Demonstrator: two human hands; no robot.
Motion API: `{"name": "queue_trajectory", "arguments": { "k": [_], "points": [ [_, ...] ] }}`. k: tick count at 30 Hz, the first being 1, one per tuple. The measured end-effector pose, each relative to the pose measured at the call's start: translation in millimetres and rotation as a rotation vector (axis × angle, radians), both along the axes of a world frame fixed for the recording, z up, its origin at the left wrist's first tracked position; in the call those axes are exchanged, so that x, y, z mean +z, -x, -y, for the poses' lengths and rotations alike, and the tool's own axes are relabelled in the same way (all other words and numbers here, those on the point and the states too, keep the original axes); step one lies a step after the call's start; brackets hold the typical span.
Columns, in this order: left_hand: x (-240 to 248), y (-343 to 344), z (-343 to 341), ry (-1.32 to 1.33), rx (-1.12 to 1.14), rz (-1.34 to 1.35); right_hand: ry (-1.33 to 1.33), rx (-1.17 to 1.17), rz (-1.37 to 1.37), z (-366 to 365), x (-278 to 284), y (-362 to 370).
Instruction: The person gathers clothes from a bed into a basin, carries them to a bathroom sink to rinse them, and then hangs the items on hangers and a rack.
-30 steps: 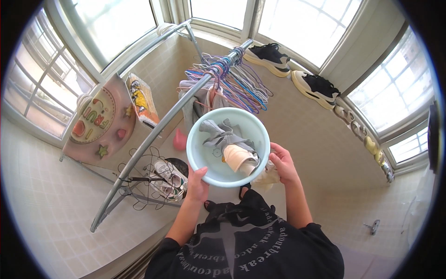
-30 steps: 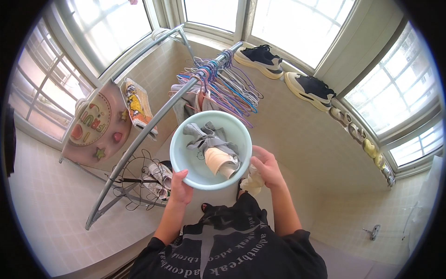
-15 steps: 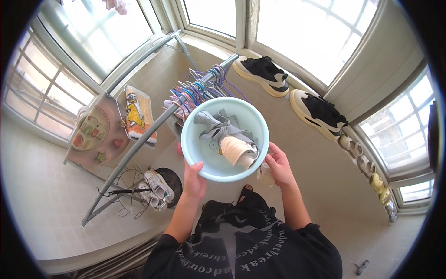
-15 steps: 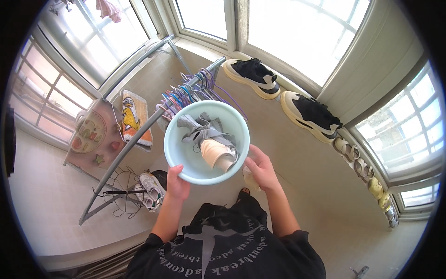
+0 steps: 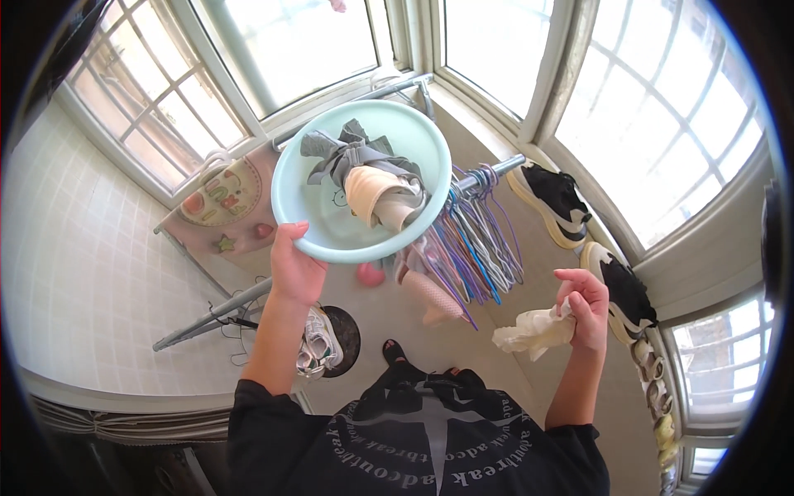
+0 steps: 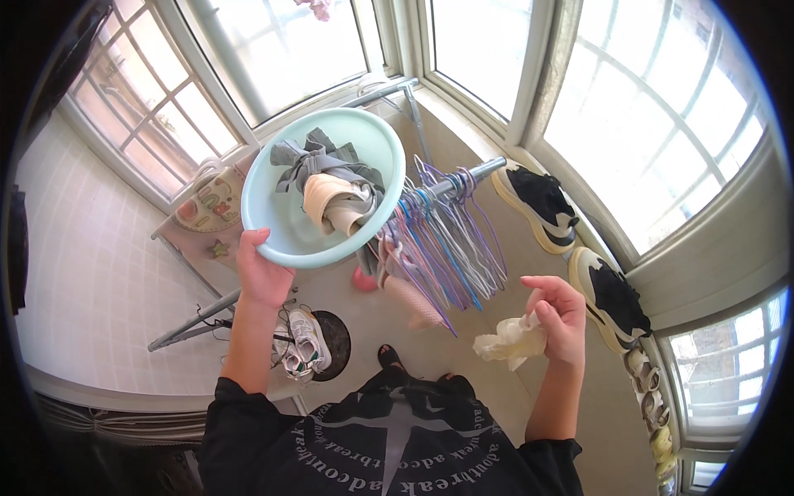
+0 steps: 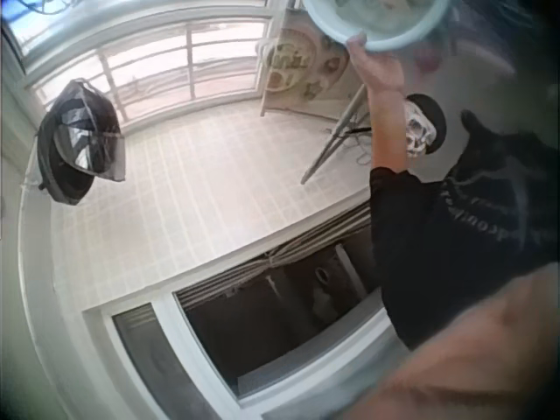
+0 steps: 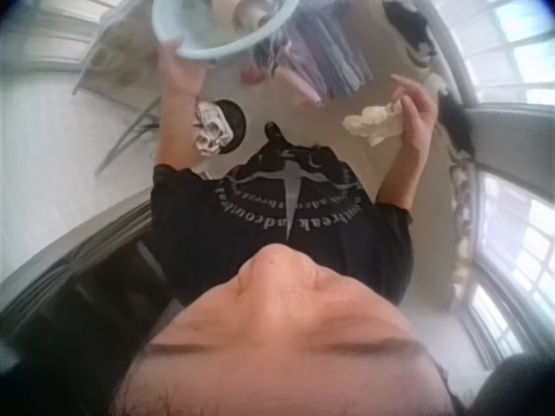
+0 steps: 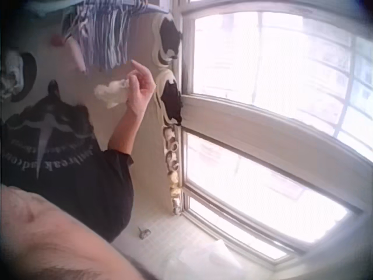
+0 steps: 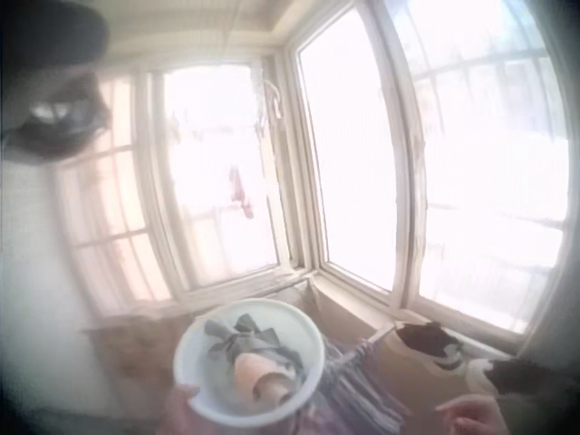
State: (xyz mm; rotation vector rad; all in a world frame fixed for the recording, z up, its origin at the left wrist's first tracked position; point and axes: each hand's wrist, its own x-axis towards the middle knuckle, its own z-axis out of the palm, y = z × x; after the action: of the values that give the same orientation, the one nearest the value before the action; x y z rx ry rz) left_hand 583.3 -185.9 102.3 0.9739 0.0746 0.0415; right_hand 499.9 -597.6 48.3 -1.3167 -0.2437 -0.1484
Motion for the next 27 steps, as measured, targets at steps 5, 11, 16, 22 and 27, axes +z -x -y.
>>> {"name": "queue_trajectory", "arguments": {
  "k": [5, 11, 16, 22, 27],
  "points": [
    [37, -31, -54, 0.019, -0.154, -0.017, -0.126, 0.102, 0.008, -34, 51, -61],
    [68, -72, -85, -0.012, -0.189, 0.015, 0.096, 0.068, 0.344, -80, 137, -128],
    [78, -103, -104, 0.07, -0.28, 0.065, 0.508, -0.04, 0.484, -140, 181, -202],
    [77, -149, -95, 0.202, -0.346, 0.067, 0.567, 0.151, 0.387, -222, 158, -287],
    [81, -179, -83, 0.158, -0.197, -0.072, 0.46, 0.336, 0.232, -276, 122, -326]
  ]
}}
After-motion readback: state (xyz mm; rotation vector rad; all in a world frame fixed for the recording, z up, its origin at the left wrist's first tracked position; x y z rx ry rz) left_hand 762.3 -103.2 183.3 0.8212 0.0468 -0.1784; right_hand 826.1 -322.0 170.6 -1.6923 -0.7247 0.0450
